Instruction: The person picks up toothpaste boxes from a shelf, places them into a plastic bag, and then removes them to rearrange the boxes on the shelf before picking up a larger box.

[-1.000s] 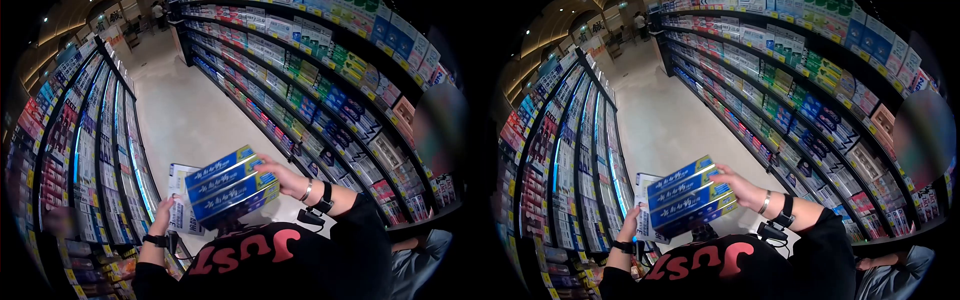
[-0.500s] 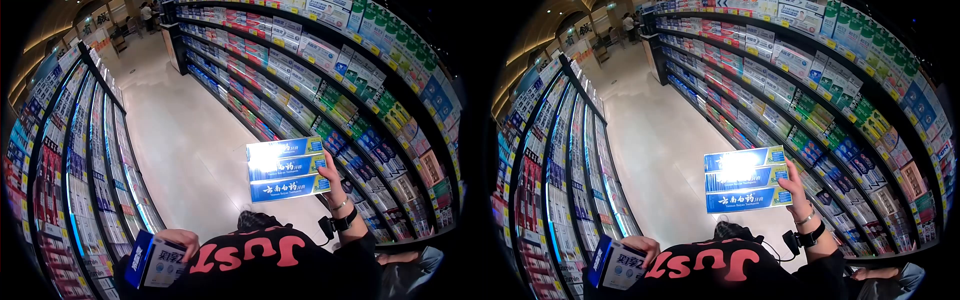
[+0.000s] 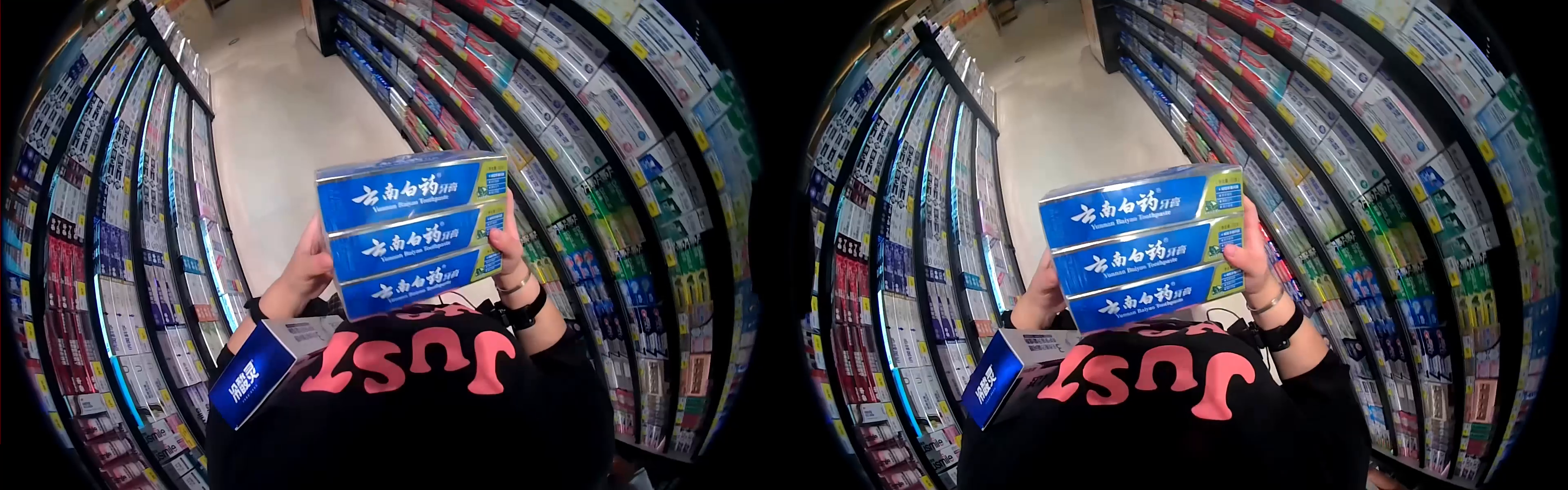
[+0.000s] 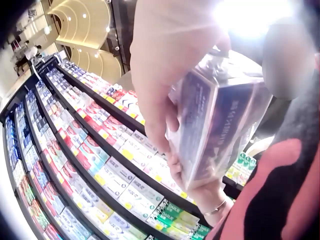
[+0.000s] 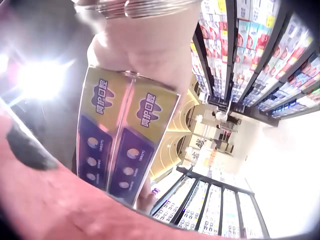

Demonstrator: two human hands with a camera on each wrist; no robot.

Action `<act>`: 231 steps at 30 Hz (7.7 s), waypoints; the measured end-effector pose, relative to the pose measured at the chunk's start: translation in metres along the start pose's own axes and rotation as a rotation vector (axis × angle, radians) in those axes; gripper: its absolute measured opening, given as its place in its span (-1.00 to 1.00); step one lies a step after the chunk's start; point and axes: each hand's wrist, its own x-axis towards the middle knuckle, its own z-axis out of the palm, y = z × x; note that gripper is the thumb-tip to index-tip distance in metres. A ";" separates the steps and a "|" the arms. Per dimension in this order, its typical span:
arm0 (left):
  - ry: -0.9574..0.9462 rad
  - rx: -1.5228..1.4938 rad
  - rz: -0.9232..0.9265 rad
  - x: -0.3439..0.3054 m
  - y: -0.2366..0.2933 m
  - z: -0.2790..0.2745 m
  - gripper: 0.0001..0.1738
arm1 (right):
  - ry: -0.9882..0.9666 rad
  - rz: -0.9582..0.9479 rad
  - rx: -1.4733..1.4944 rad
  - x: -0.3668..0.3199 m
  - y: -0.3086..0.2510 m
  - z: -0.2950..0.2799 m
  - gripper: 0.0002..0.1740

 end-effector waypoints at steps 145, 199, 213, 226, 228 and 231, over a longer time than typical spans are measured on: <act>0.000 0.446 0.223 1.210 0.696 -1.161 -0.62 | 0.869 -0.217 -0.017 1.538 0.618 0.141 -0.23; -0.634 0.028 -0.508 1.210 0.676 -1.193 0.08 | 0.194 -0.129 -2.129 1.526 0.574 0.123 -0.33; -0.636 0.050 -0.441 1.206 0.686 -1.179 0.08 | 0.352 0.041 -2.063 1.512 0.579 0.146 -0.20; -0.633 0.018 -0.401 1.214 0.683 -1.184 0.03 | 0.165 0.200 -2.095 1.520 0.560 0.149 -0.18; -0.624 0.018 -0.412 1.212 0.684 -1.185 0.04 | 0.201 0.220 -2.112 1.513 0.558 0.152 -0.20; -0.636 0.034 -0.372 1.211 0.681 -1.182 0.05 | 0.215 0.176 -2.108 1.497 0.561 0.149 -0.22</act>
